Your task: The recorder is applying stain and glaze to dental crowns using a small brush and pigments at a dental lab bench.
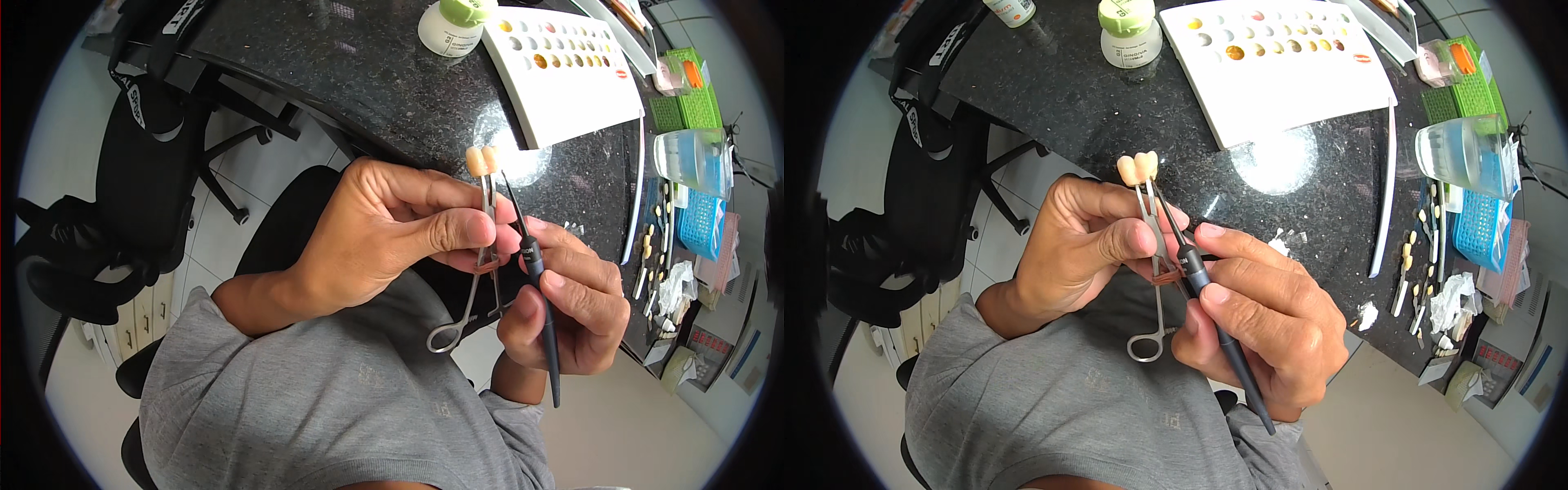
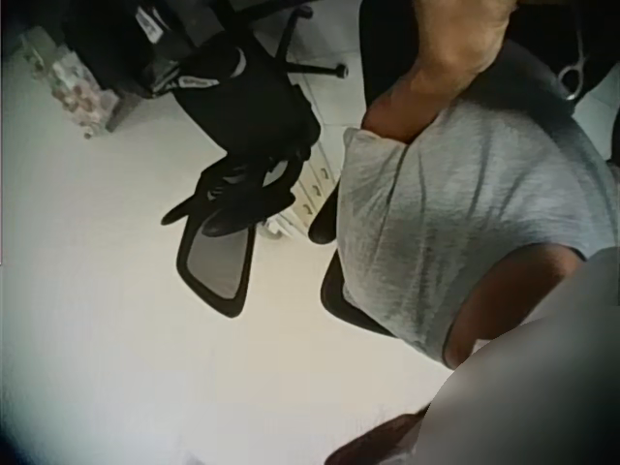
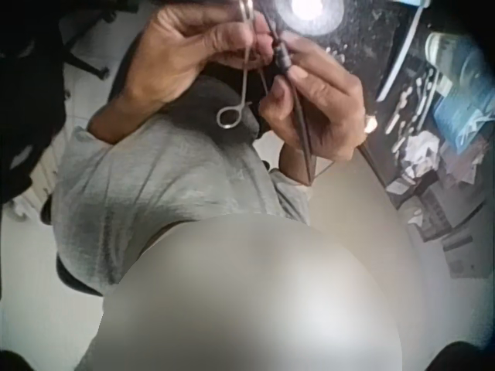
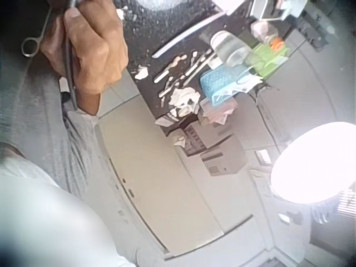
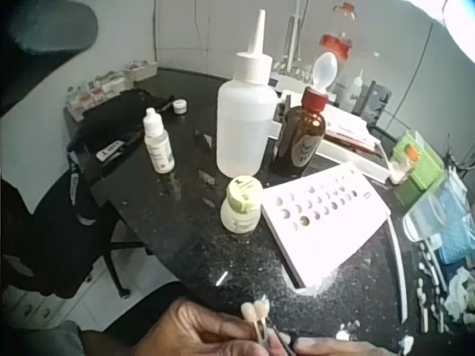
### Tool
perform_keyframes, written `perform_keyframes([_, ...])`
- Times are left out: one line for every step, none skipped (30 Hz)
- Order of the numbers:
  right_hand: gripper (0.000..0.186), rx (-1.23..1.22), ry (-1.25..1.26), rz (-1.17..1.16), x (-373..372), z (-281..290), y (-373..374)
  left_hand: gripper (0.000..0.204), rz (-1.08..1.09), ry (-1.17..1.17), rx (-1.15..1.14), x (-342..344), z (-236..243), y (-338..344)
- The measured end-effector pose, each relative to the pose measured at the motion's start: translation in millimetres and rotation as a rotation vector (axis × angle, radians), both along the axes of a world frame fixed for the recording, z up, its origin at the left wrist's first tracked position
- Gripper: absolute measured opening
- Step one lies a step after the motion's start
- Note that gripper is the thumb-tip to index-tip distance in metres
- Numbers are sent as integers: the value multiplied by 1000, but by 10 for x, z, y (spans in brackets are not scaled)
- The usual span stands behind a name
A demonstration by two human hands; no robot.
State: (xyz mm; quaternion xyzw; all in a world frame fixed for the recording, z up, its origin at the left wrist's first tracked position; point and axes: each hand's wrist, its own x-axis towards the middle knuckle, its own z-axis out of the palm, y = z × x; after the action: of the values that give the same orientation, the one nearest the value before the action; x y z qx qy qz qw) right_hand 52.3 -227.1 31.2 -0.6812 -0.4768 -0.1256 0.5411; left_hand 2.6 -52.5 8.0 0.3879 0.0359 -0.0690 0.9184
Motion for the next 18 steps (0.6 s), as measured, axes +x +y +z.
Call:
perform_keyframes([28,26,0,-36,-18,-14,16,20,-1,-12,1,1,-2,1])
perform_keyframes([27,52,-1,-73,-29,-23,27,20,-1,-11,3,-1,-2,-3])
perform_keyframes([27,54,1,-73,-25,-22,34,19,4,-10,5,-3,-2,-9])
perform_keyframes([26,59,-2,-66,-11,-17,47,19,10,-9,8,0,-4,-12])
perform_keyframes([25,64,-6,-59,-2,-16,57,19,11,-8,9,3,-15,-14])
perform_keyframes([25,65,-4,-59,-4,-20,63,19,13,-23,5,5,-30,-15])
perform_keyframes([25,69,2,-65,-9,-23,67,19,15,-39,0,9,-39,-18])
perform_keyframes([26,73,8,-72,-12,-25,68,19,15,-38,0,11,-33,-22])
perform_keyframes([26,73,9,-72,-9,-18,65,22,28,-33,24,9,-21,-28])
perform_keyframes([26,51,6,-63,-1,-2,57,26,42,-28,48,9,-12,-32])
perform_keyframes([26,29,3,-55,3,6,53,26,42,-27,48,11,-13,-31])
perform_keyframes([26,29,3,-55,-2,-1,53,26,42,-29,41,12,-14,-30])
perform_keyframes([26,55,16,-58,-10,-15,52,27,41,-31,34,12,-15,-30])
perform_keyframes([27,82,30,-61,-15,-23,52,27,41,-31,34,12,-13,-29])
perform_keyframes([27,82,30,-61,-11,-16,48,27,41,-33,39,11,-9,-27])
perform_keyframes([27,60,27,-50,-2,-4,42,28,41,-35,45,11,-8,-25])
perform_keyframes([27,39,24,-39,2,3,38,28,41,-35,45,12,-11,-25])
perform_keyframes([27,39,24,-39,-3,-1,42,28,41,-37,42,13,-17,-27])
